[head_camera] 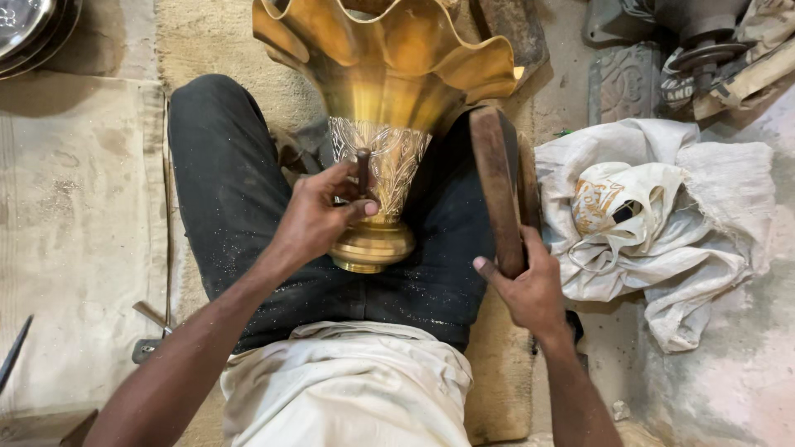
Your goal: The person sits on the floor with a brass vase held between their legs and decorates its band by hand. They hold a small punch against the metal with one hand and strike it with a wooden mallet in the other, working around the vase and rotating it to continue the pattern on new sections.
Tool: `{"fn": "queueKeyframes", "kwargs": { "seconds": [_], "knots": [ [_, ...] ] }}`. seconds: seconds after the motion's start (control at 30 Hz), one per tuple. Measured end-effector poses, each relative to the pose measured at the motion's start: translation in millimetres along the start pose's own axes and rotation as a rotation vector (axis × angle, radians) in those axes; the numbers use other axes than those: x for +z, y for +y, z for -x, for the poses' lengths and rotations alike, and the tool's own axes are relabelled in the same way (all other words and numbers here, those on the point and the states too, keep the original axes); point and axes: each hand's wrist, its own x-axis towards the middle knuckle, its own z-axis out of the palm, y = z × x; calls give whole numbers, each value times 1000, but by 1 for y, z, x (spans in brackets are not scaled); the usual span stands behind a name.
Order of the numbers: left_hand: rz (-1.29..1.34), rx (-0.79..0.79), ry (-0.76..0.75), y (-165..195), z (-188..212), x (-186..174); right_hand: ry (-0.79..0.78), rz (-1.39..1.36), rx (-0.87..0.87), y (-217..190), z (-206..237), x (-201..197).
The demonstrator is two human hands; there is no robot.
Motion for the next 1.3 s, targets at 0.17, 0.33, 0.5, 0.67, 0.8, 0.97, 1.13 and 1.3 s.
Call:
{"fn": "queueKeyframes", "kwargs": {
  "seconds": [0.17, 0.33, 0.5, 0.67, 0.8, 0.97, 1.13, 1.3],
  "knots": [
    [-158, 64, -64, 4, -1, 7, 16, 21, -138, -12, -14, -8],
    [-299, 282, -79, 11, 1, 10, 69, 104, -273, -21, -25, -8],
    [-316, 468, -90, 14, 1, 11, 77, 49, -366, -25, -33, -2],
    [-352, 375, -140, 16, 0, 10, 118, 120, -412, -25, -40, 4],
    [-313, 454, -106, 18, 1, 7, 12, -118, -245, -29, -44, 9],
    [-348, 407, -89, 15, -1, 11, 48, 192, -386, -38, -45, 0],
    [-342, 441, -63, 5, 0, 10, -46, 448, -392, -47, -45, -8],
    [-301, 450, -58, 0, 2, 10, -38, 261, -410, -47, -42, -8]
  ]
}}
